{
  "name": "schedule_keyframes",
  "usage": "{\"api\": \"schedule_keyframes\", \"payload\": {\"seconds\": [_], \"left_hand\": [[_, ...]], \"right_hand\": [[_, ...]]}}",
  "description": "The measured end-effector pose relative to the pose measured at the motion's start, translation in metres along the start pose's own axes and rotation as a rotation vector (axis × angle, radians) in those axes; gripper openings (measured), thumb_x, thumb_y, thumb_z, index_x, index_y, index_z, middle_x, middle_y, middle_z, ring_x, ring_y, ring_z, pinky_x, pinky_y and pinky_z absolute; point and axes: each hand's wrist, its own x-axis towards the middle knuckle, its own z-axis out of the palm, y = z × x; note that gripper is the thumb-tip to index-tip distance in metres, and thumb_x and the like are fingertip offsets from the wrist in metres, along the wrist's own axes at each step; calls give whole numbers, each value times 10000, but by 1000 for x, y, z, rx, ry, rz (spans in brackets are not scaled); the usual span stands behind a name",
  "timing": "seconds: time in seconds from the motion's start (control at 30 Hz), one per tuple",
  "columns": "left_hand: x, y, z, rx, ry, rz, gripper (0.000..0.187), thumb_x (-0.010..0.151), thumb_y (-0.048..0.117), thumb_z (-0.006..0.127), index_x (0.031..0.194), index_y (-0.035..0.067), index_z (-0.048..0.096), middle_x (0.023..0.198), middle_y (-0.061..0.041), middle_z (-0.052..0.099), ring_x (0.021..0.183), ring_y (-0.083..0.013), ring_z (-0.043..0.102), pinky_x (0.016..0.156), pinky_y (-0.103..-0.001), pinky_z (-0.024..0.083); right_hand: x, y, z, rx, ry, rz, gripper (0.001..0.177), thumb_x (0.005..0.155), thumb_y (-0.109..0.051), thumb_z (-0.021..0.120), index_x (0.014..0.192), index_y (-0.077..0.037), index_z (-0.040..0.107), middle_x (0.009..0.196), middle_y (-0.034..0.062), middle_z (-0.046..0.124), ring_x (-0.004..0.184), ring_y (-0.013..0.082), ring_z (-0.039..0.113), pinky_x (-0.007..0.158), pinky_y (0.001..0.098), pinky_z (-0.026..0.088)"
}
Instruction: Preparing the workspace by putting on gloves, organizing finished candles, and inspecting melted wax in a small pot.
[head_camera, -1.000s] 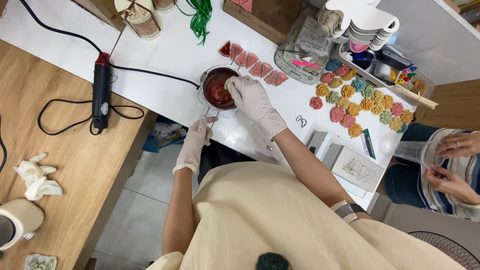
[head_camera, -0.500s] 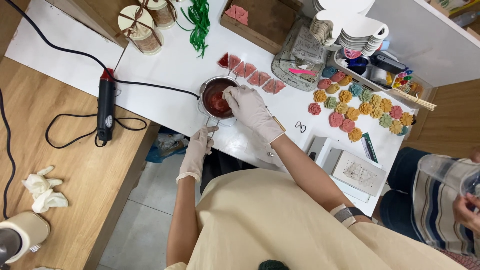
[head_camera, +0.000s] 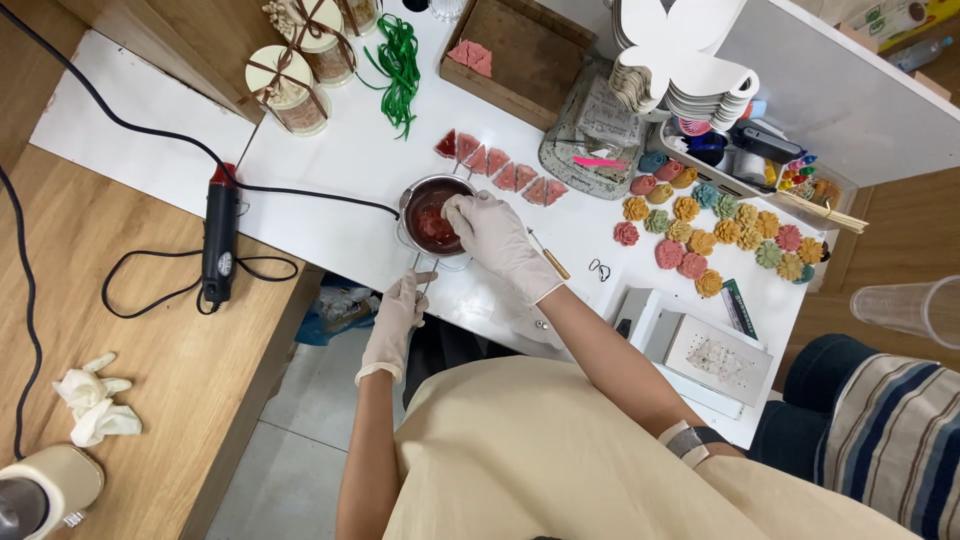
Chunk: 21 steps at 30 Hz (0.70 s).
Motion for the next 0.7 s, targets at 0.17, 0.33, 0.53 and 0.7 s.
{"api": "schedule_keyframes", "payload": {"seconds": [0.17, 0.33, 0.53, 0.7], "left_hand": [[-3, 2, 1, 12, -4, 5, 584, 1065, 508, 369, 1216, 71, 726, 655, 63, 385, 567, -74, 326, 596, -256, 382], [-6, 4, 2, -2, -2, 2, 576, 1072, 494, 366, 1222, 66, 721, 667, 61, 394, 579, -66, 338, 594, -250, 381], [-11, 11, 3, -18, -8, -16, 563, 1069, 482, 362, 1229, 74, 716, 661, 61, 393, 560, -76, 306, 586, -252, 366], [2, -3, -1, -10, -14, -3, 577, 1076, 493, 362, 1215, 61, 718, 651, 62, 387, 548, -71, 308, 571, -252, 353]], "right_hand": [[0, 4, 4, -163, 26, 22, 123, 972, -232, 629, 1018, -153, 711, 789, 132, 684, 780, 326, 658, 717, 464, 543], [0, 7, 5, -2, -25, 34, 141, 976, -230, 615, 1023, -158, 727, 842, 150, 681, 762, 335, 660, 719, 465, 546], [1, 0, 0, -65, -18, 21, 174, 972, -227, 593, 1048, -143, 726, 843, 161, 677, 768, 344, 660, 724, 456, 544], [2, 3, 0, -171, 15, -2, 158, 967, -214, 595, 1023, -124, 713, 800, 120, 697, 823, 337, 655, 737, 464, 528]]}}
